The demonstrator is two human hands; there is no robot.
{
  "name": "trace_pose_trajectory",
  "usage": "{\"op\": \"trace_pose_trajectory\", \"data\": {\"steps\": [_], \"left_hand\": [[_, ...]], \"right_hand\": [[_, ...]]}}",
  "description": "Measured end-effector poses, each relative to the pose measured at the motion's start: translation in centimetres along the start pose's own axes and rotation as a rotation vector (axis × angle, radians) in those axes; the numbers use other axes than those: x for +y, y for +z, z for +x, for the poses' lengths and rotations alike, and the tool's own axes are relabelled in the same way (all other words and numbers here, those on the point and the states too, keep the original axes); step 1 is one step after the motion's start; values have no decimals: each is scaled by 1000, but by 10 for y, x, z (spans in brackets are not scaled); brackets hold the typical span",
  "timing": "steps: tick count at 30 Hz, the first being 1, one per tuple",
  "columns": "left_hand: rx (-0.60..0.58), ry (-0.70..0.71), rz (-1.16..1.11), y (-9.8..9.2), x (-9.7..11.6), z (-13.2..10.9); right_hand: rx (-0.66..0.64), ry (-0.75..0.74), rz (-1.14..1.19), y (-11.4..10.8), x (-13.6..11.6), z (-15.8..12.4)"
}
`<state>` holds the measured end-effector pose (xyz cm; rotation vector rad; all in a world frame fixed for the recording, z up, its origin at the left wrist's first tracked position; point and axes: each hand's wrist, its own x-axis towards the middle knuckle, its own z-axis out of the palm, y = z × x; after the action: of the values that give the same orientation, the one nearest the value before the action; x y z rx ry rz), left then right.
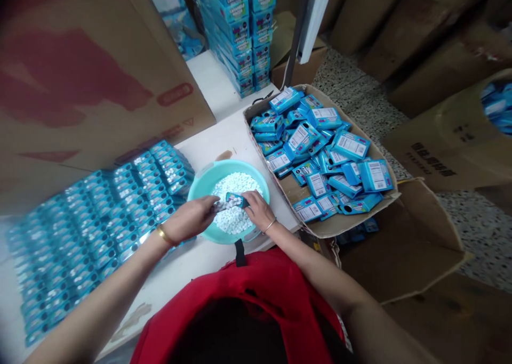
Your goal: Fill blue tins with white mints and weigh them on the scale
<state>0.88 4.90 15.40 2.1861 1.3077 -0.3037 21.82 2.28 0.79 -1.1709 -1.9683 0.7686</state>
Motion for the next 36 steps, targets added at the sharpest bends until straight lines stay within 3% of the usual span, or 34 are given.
{"op": "trace_pose_trajectory", "data": {"steps": [3,5,7,9,13,16,20,24,29,32,36], "left_hand": [[-48,-106,226,-11,32,-1],[-52,-90,295,-16,45,-4],[-33,-59,309,-17,43,-6],[28,-76,285,-10,23,-2],[148,-213,109,35,-43,27],[70,-224,-10,87,-72,57],[13,-95,-153,144,-62,78],[8,19,-343,167,-47,77],[19,107,-571,152,-58,59],[50,132,-645,124,-66,37],[108,142,-671,72,-64,10]], "right_hand": [[15,1,19,4,2,-3],[21,12,38,5,3,-4],[27,25,48,3,5,-5],[39,55,50,-1,7,-5],[85,129,73,-10,10,-3],[136,164,98,-12,12,0],[184,251,116,-11,11,4],[230,315,149,-15,10,8],[231,336,211,-20,11,12],[225,314,187,-20,12,14],[178,228,145,-17,13,13]]}}
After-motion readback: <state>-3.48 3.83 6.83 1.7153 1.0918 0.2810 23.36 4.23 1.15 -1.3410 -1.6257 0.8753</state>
